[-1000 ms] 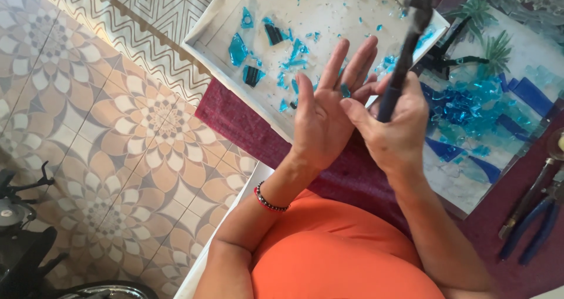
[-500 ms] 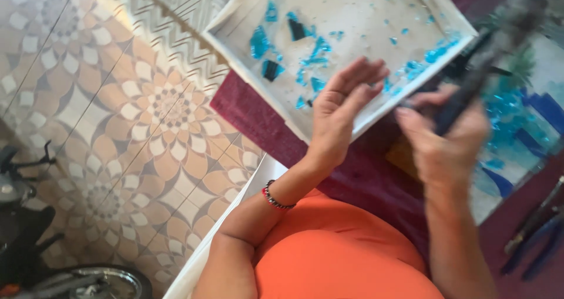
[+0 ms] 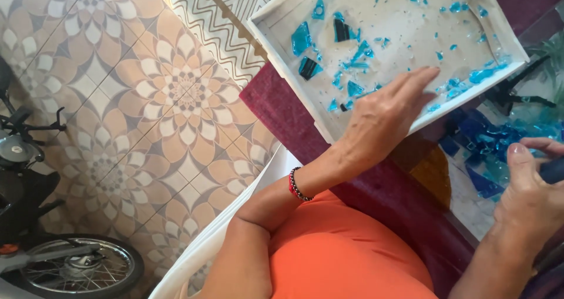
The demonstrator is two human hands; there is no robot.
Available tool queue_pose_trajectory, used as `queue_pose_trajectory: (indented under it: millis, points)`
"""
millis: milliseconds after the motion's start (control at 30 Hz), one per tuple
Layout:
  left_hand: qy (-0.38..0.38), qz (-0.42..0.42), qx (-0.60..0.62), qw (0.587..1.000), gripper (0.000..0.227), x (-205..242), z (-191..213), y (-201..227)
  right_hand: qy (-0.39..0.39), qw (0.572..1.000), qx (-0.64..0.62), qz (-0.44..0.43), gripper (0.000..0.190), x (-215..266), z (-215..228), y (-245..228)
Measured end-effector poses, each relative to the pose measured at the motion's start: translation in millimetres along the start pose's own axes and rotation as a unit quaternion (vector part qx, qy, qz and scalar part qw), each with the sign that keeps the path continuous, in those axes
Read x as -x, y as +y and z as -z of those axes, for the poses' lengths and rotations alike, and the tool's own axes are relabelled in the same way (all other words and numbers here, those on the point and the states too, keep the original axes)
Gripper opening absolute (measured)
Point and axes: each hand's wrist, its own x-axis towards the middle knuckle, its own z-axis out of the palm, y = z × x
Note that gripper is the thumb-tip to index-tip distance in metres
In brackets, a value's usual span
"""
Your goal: Cutting small blue glass tiles using mosaic nippers over a tray
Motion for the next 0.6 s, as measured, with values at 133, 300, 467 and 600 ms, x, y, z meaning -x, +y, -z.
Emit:
queue_pose_trajectory:
  millis: [133, 300, 467, 600]
  points:
    - [-0.008, -0.053, -0.019, 0.998, 0.025, 8.8, 14.3, 1.1, -0.022, 0.987, -0.138, 0.084, 0.023, 11.5, -29.8, -48.7]
    - [-0.043, -0.045, -0.028, 0.998, 0.042, 28.9, 41.6, -15.8, -0.138, 0.937, -0.318, 0.045, 0.022, 29.4, -70.0, -90.8]
    - [0.003, 0.026, -0.130, 0.991, 0.049, 6.8, 106.2, -35.8, -0.211, 0.919, -0.328, 0.049, 0.018, 43.2, -82.6, -98.1]
    - [0.004, 0.018, -0.183, 0.983, 0.019, 1.4, 133.6, -40.6, -0.230, 0.923, -0.292, 0.101, 0.018, 46.7, -88.7, -91.0]
